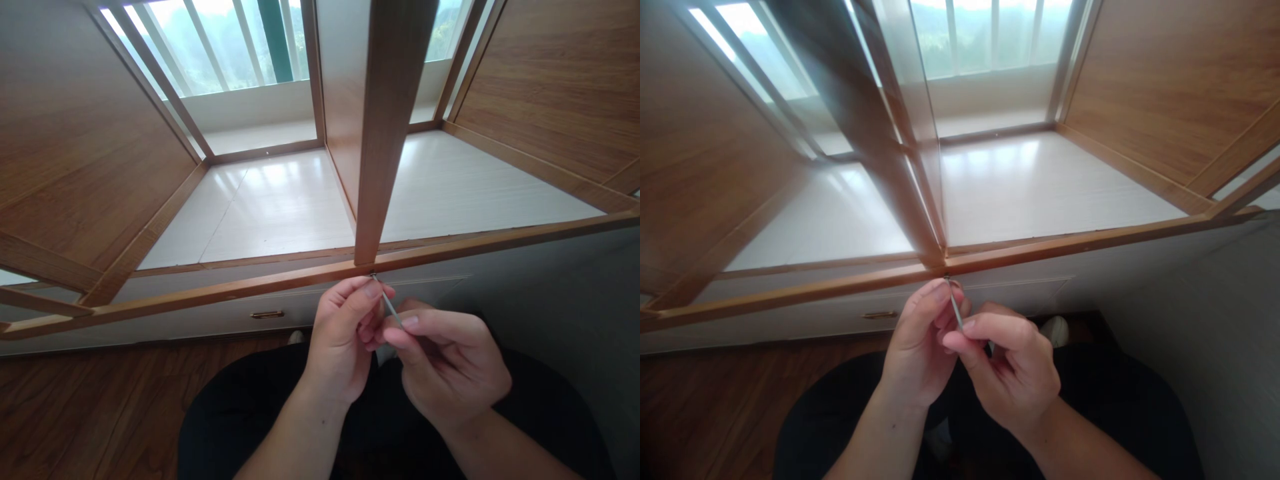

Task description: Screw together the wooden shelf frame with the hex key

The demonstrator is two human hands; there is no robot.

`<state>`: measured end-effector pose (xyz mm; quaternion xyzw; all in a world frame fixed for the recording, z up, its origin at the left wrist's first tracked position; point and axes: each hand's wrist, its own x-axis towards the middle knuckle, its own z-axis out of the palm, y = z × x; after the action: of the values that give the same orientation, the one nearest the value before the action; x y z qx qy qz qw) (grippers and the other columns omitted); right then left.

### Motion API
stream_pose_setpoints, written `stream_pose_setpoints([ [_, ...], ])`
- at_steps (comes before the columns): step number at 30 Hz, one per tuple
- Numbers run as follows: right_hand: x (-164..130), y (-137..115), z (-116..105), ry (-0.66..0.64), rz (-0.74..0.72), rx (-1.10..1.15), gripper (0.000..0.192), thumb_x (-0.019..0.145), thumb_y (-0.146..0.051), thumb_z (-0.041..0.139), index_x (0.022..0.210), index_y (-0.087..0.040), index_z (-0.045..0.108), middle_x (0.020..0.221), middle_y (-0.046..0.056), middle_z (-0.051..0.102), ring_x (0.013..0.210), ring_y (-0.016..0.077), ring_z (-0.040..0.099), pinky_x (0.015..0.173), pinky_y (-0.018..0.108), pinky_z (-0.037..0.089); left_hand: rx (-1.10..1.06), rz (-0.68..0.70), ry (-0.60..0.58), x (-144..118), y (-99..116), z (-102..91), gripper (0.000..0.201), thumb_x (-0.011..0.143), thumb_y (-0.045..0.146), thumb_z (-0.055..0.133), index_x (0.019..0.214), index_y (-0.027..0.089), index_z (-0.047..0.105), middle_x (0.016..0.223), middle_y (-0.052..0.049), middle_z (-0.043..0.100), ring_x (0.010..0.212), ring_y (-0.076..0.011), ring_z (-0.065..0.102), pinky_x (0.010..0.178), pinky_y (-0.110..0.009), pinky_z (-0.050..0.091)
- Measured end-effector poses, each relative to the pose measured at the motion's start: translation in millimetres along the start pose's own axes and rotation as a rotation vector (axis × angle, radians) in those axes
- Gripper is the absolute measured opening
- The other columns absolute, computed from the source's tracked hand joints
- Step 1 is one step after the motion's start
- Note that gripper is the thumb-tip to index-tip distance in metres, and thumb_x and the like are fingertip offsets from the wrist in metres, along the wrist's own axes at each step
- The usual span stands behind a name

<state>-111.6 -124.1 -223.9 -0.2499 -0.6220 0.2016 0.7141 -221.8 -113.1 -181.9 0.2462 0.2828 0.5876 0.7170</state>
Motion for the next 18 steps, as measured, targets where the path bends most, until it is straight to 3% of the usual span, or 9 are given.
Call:
stream_pose_setpoints([
  [7,1.9,2.6,-0.2,-0.061,0.043,0.101,0.047,0.079,0.004,0.078,0.119,-0.017,0.066,0.09,0.005,0.074,0.069,0.0167,0.067,0.055,0.031,0.057,0.019,0.001,0.002,1.9,-0.1,-1.1,0.03,0.083,0.037,0.08,0.066,0.016,0.065,0.052,0.006,0.036,0.048,-0.0075,0.029,0.046,-0.023,0.019],
  [18,8.5,2.2,0.4,-0.11,-0.026,0.132,0.06,0.074,0.013,0.074,0.124,-0.016,0.062,0.096,0.005,0.072,0.078,0.0185,0.068,0.062,0.035,0.06,0.019,0.008,-0.014,1.1,0.9,-1.0,0.03,0.085,0.03,0.072,0.061,0.018,0.059,0.053,0.005,0.034,0.048,-0.0093,0.026,0.045,-0.026,0.017],
])
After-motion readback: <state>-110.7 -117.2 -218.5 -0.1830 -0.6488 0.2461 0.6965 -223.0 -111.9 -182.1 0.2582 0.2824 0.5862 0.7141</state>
